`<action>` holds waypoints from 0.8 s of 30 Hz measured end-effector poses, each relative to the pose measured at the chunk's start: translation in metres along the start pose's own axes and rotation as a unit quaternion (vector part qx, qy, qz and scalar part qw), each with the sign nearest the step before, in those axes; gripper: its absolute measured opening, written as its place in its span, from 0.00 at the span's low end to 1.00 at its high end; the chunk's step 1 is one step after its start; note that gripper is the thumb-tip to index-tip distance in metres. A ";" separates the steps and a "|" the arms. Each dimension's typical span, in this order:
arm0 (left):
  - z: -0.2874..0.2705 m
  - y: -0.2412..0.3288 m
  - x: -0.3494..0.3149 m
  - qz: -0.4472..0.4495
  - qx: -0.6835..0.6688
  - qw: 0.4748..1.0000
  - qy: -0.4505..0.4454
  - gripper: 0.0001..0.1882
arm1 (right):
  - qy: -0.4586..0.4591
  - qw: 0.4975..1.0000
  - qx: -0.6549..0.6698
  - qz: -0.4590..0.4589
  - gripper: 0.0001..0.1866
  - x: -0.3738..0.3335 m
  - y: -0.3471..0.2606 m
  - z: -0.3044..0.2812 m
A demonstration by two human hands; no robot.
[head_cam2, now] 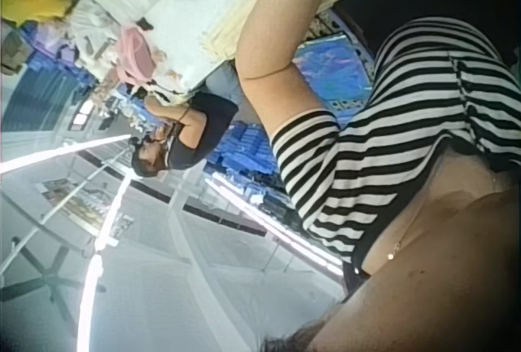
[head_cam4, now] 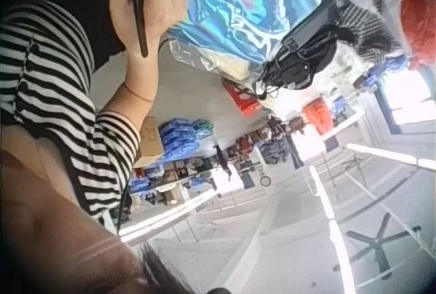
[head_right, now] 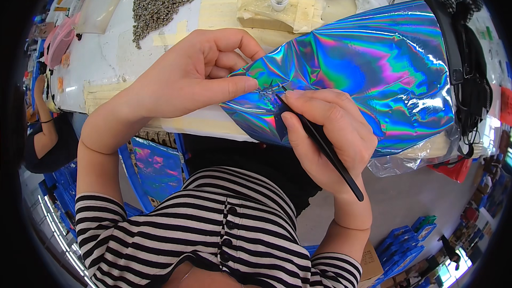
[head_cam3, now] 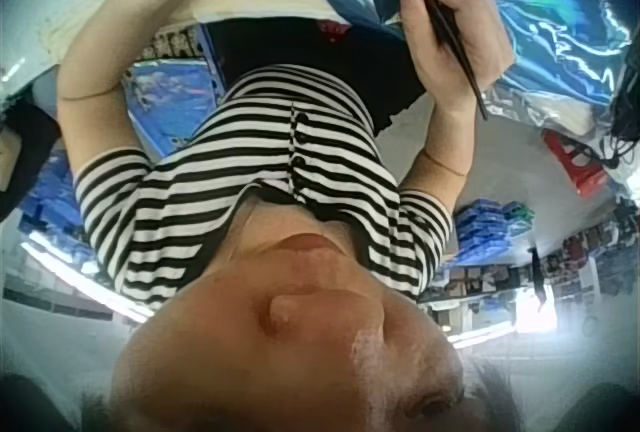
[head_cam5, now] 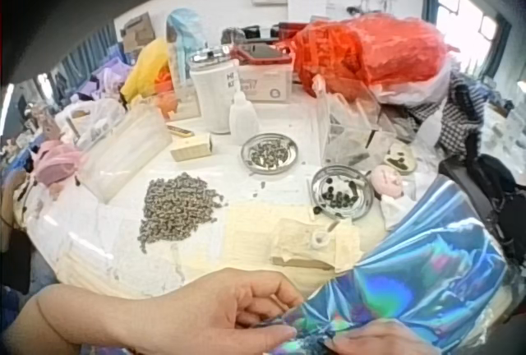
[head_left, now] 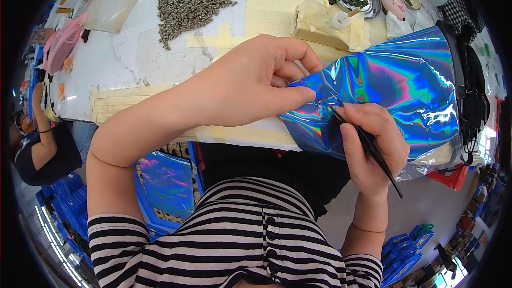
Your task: The person places small silver studs onto a white paper template and then uses tweezers to transfer the studs onto a blue iridescent pouch, positioning them to form a pattern.
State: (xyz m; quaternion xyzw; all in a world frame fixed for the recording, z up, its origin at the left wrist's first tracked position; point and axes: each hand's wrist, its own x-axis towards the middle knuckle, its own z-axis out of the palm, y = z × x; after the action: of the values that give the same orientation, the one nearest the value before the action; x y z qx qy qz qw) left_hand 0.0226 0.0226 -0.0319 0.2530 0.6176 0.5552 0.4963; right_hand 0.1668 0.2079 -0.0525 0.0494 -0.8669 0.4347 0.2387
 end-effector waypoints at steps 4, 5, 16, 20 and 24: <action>0.001 0.000 0.000 0.002 -0.006 1.000 0.001 0.12 | -0.001 1.000 0.004 -0.001 0.12 -0.001 0.001 0.001; 0.001 0.000 0.000 0.002 -0.006 1.000 0.002 0.12 | -0.002 1.000 0.005 0.000 0.12 -0.001 0.002 0.001; 0.001 -0.001 0.001 0.001 -0.010 1.000 0.002 0.12 | 0.003 1.000 0.008 -0.001 0.11 0.000 0.000 -0.001; 0.001 0.000 0.000 0.003 -0.011 1.000 0.002 0.12 | 0.009 1.000 0.026 0.000 0.11 -0.001 0.000 -0.001; 0.002 0.001 0.001 0.010 -0.025 1.000 -0.004 0.12 | 0.012 0.999 0.038 -0.008 0.11 -0.002 0.002 -0.001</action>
State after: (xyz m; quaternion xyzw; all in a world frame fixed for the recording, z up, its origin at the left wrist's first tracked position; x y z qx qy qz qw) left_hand 0.0241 0.0244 -0.0314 0.2492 0.5990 0.5746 0.4990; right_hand 0.1681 0.2097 -0.0541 0.0598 -0.8466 0.4657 0.2508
